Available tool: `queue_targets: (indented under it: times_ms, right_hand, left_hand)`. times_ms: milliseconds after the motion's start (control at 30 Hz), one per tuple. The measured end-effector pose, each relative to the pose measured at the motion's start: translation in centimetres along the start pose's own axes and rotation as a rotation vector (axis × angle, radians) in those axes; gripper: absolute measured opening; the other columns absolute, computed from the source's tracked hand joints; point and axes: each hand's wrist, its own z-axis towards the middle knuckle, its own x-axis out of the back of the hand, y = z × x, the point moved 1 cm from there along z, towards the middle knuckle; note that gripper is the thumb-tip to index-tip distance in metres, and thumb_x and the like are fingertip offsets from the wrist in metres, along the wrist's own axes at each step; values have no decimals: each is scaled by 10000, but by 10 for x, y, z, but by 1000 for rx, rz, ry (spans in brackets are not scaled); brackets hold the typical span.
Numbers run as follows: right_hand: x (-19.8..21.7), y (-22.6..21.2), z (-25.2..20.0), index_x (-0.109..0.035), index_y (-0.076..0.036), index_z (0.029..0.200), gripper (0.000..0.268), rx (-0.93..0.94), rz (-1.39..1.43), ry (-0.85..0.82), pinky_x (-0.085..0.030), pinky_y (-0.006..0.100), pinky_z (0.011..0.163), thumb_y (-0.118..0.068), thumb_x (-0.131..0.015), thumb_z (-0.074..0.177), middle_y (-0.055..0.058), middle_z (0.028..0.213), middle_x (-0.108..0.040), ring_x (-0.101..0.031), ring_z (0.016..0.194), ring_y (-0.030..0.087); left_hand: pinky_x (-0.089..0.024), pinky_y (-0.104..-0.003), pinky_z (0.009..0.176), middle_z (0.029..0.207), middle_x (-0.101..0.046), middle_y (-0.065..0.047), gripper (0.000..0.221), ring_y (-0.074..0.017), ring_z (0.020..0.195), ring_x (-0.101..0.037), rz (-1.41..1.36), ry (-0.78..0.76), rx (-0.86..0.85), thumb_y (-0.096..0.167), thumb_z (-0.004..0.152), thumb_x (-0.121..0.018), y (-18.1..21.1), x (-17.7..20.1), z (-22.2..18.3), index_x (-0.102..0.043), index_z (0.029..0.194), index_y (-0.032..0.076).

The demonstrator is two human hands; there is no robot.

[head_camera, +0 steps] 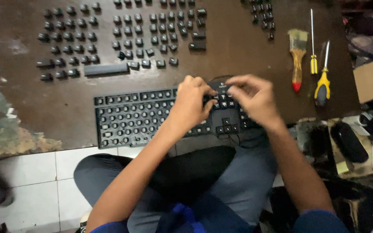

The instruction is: Reinstalling individual keycaps onto a computer keyboard frame at a repair bench.

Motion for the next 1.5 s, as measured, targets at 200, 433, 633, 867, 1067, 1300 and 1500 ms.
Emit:
queue_targets:
  times_ms: [200, 433, 633, 867, 1067, 1300, 1500]
  right_hand:
    - [51, 30, -7, -768, -30, 1206, 114, -23, 50, 236, -581, 272, 824, -48, -748, 1095, 123, 1105, -788, -715, 1002, 143]
    - [39, 63, -21, -791, -44, 1178, 109, -20, 70, 372, -576, 293, 852, -63, -751, 1078, 116, 1062, -790, -724, 987, 142]
    - [38, 60, -19, -767, -44, 1190, 130, -66, 145, 404, -551, 259, 871, -88, -724, 1076, 108, 1056, -778, -701, 988, 123]
    - [72, 40, 71, -815, 29, 1207, 128, 304, -261, 274, -586, 364, 816, 4, -748, 1101, 184, 1089, -797, -754, 968, 272]
    - [72, 98, 214, -848, 39, 1250, 323, 654, -677, 224, -517, 435, 837, 12, -840, 927, 191, 1087, -817, -654, 970, 359]
    - [72, 151, 270, -910, -153, 1106, 198, 610, -971, 74, -541, 475, 828, -173, -952, 914, 46, 1051, -692, -540, 1039, 332]
    - [71, 141, 250, -902, -121, 1048, 168, 716, -1001, 74, -554, 410, 813, -99, -986, 904, 42, 986, -673, -548, 984, 283]
  left_hand:
    - [-618, -456, 757, 746, -677, -45, 139, -341, 833, -711, -4, -127, 305, 266, 648, -935, -26, -48, 41, -857, 763, 285]
    - [-674, -521, 710, 791, -696, -148, 287, -419, 776, -778, -37, -84, 286, 205, 617, -1006, 8, -17, 19, -853, 848, 129]
    - [-292, -635, 1274, 1641, -408, -411, 797, -563, 1549, -364, 161, 179, -36, 185, 837, -930, 117, -19, -40, -597, 1492, -124]
    - [-284, -567, 1332, 1665, -447, -308, 844, -453, 1588, -396, 478, 167, -38, 330, 876, -669, 101, -70, -48, -470, 1594, -67]
    - [-330, -539, 1324, 1676, -453, -275, 849, -421, 1586, -418, 531, 150, -63, 373, 896, -635, 101, -64, -46, -458, 1603, -63]
    - [-431, -522, 1272, 1602, -555, -266, 534, -410, 1514, -533, 555, 256, -87, 143, 1085, -360, 98, -68, -45, -563, 1545, -36]
    - [-439, -534, 1264, 1604, -545, -273, 513, -422, 1510, -531, 517, 253, -86, 106, 1117, -314, 96, -65, -44, -554, 1542, -53]
